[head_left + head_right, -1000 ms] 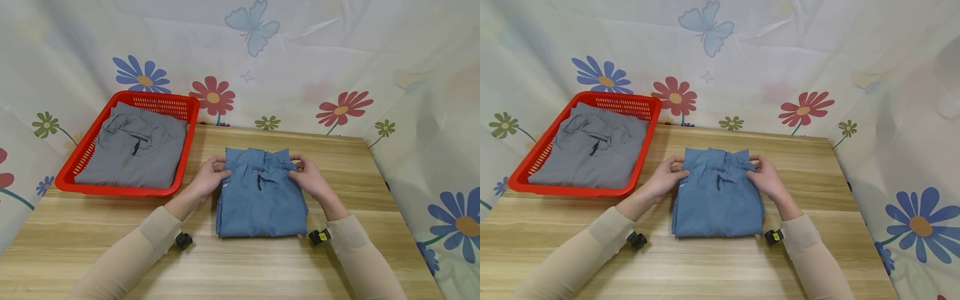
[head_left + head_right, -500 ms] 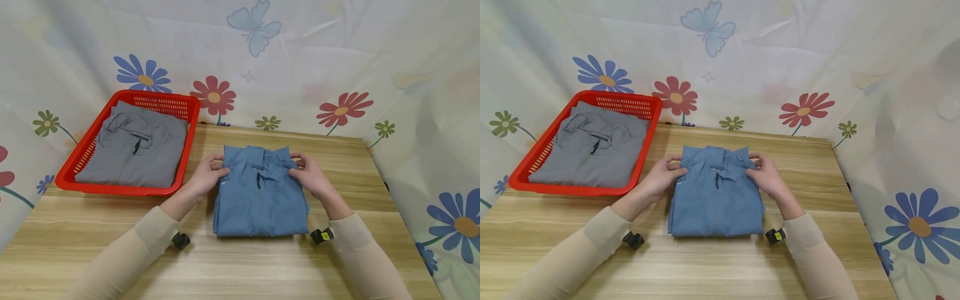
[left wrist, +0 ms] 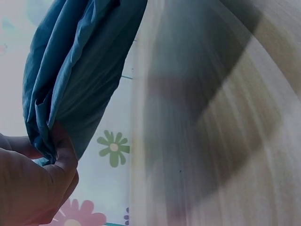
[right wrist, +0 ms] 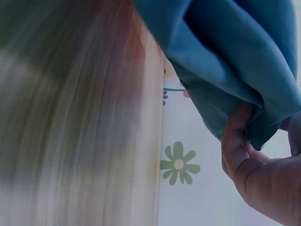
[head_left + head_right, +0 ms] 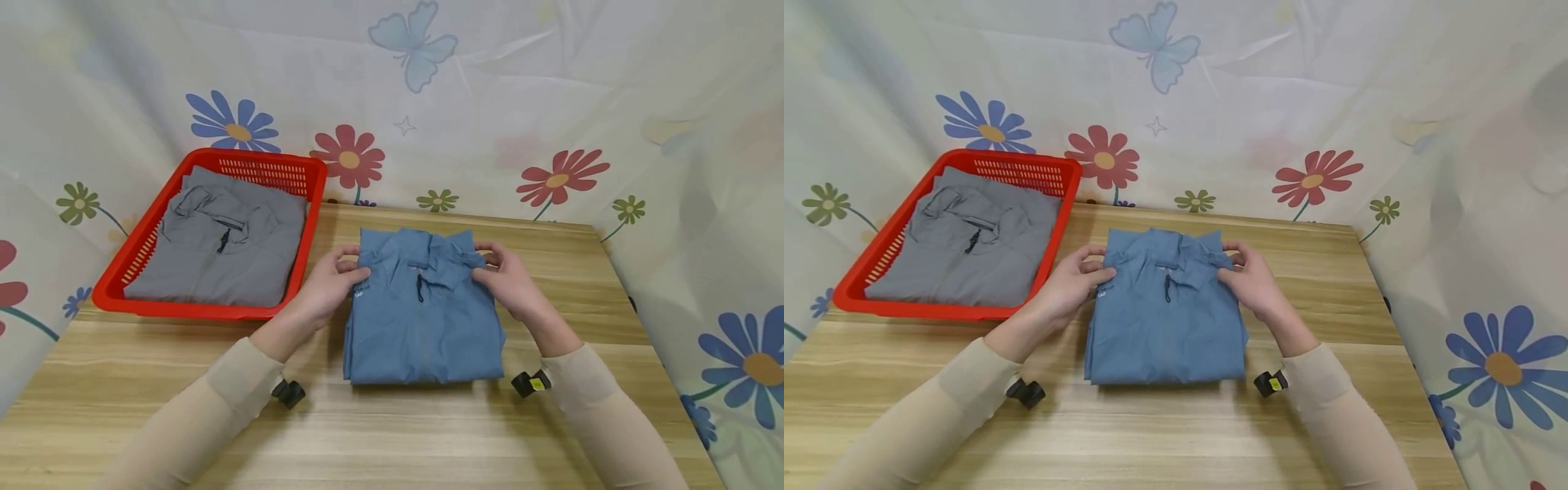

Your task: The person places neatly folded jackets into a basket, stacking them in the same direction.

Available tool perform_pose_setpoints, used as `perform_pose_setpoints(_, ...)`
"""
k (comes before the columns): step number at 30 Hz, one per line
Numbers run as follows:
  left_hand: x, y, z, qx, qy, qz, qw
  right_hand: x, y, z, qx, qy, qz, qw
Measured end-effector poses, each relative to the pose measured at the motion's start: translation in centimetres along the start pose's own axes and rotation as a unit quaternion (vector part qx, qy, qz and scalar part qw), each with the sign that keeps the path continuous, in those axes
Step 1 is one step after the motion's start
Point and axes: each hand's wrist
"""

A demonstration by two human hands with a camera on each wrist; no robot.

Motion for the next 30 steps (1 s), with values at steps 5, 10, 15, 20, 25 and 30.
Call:
perform_pose_setpoints(5, 0.4, 0.4, 0.2, 0.012, -0.008, -0.012, 0.9998, 0.1, -0.5, -0.1, -0.001, -0.001, 0.004, 1.0000)
perform_pose_setpoints(10, 0.8, 0.8, 0.5, 0.015, -0.010, -0.013, 0.9998, 0.2, -0.8, -0.3, -0.013, -0.001, 0.001, 0.9999)
perform_pose_setpoints(15, 1.0, 1.2, 0.9, 0.015, -0.008, -0.014, 0.9997, 0.3, -1.2, -0.6, -0.023, -0.004, 0.001, 0.9997)
perform_pose_setpoints(20, 1.1, 1.4, 1.3, 0.012, -0.002, -0.014, 0.9998, 0.2, -1.6, -0.8, -0.030, -0.009, 0.005, 0.9995)
perform_pose_setpoints(25, 1.3, 1.7, 1.5, 0.003, 0.002, -0.013, 0.9999, 0.1, -2.0, -1.0, -0.040, -0.011, 0.004, 0.9991)
perform_pose_setpoints(30, 1.6, 2.1, 2.0, -0.013, 0.004, -0.019, 0.9997, 0.1, -2.3, -1.4, -0.054, -0.011, 0.009, 0.9984)
Point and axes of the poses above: each hand's wrist, its own x-axis away from the middle knuckle, its own z-axis out of the back of the hand, y = z × x, and after that the axes turned 1 degree about y, right-handed
